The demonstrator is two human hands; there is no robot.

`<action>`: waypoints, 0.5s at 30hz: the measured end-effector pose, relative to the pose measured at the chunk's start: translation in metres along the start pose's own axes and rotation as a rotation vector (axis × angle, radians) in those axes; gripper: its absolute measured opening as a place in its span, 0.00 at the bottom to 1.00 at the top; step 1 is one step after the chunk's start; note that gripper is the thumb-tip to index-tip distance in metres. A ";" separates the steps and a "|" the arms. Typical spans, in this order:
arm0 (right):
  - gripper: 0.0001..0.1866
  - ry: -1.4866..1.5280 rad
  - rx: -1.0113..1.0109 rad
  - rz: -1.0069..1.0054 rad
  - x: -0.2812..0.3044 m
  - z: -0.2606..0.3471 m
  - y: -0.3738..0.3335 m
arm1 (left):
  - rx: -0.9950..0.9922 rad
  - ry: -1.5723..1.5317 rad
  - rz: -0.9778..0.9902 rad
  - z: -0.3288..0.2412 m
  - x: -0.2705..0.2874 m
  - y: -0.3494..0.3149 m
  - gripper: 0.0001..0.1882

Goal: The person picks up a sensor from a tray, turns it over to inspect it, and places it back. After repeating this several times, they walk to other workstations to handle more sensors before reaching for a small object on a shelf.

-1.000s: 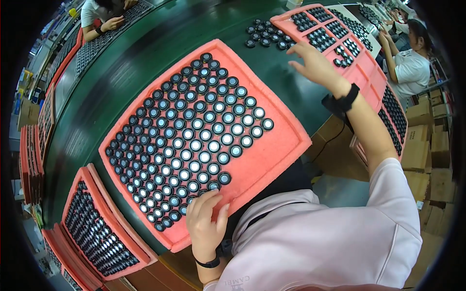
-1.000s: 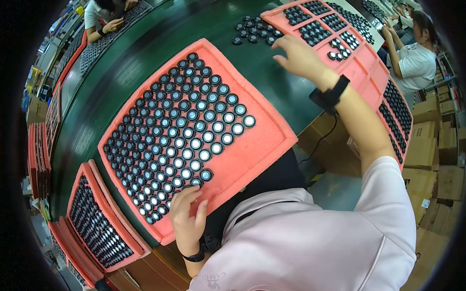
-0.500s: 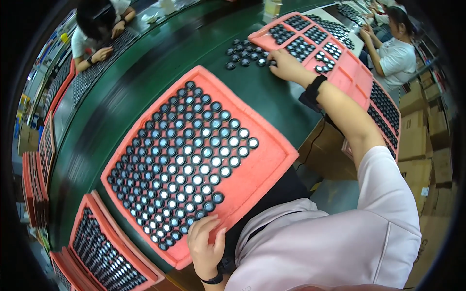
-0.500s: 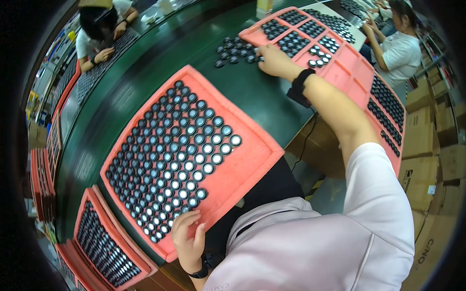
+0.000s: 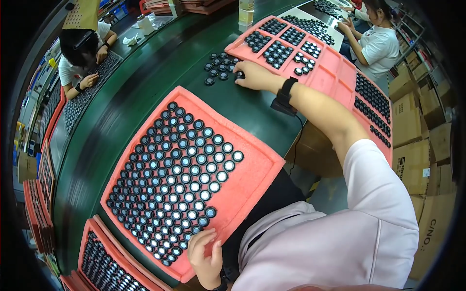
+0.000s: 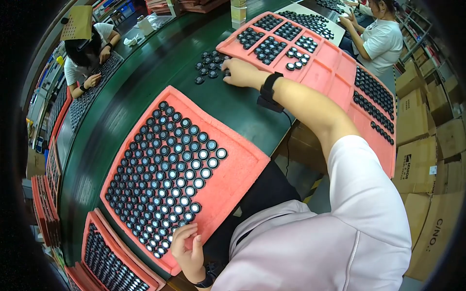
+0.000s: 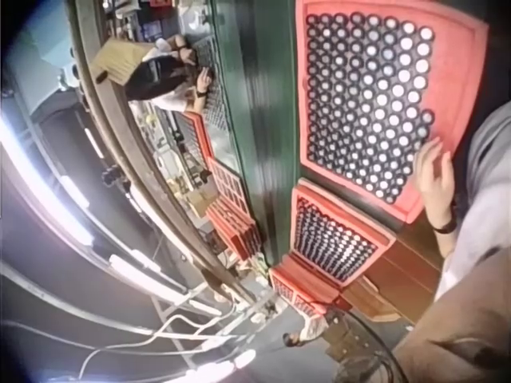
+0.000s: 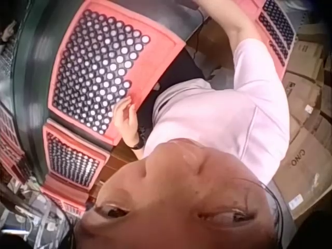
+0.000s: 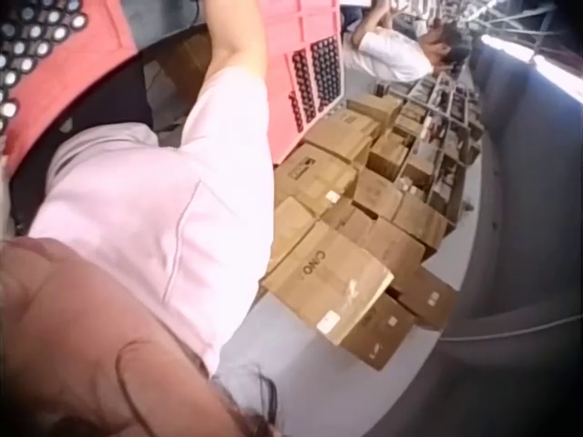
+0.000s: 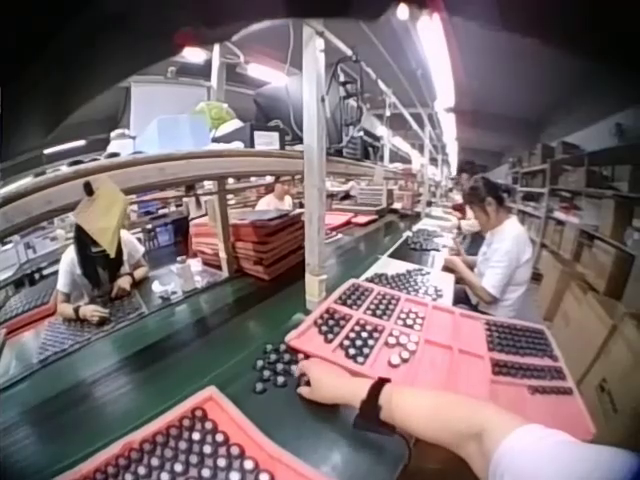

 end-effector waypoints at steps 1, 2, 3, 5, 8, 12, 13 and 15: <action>0.18 0.059 0.045 0.024 0.000 0.014 -0.006 | -0.017 -0.017 -0.024 0.003 0.001 0.000 0.09; 0.18 0.115 0.090 0.046 0.005 0.033 -0.016 | -0.038 -0.038 -0.048 0.006 0.001 0.000 0.08; 0.19 0.198 0.137 0.116 0.010 0.060 -0.028 | -0.033 -0.032 -0.056 0.009 0.001 0.000 0.08; 0.19 0.365 0.268 0.268 0.024 0.116 -0.064 | 0.051 -0.135 -0.132 0.017 0.001 0.003 0.09; 0.19 0.459 0.638 0.360 0.032 0.179 -0.124 | 0.117 -0.253 -0.158 0.018 -0.003 0.011 0.10; 0.17 0.391 0.838 0.341 0.023 0.229 -0.179 | 0.165 -0.405 -0.162 0.023 -0.017 0.008 0.13; 0.17 0.440 0.868 0.305 0.020 0.236 -0.186 | 0.168 -0.420 -0.190 0.029 -0.021 0.003 0.14; 0.17 0.452 0.891 0.273 0.006 0.239 -0.194 | 0.203 -0.413 -0.228 0.027 -0.024 -0.001 0.15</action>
Point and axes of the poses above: each hand's wrist, its own y-axis towards the middle knuckle, its own x-axis out of the back of the hand, z = x × y, the point moved 2 cm from there along y, towards the middle knuckle, and after that the axes turned 7 degrees about -x, right-handed, at the moved point
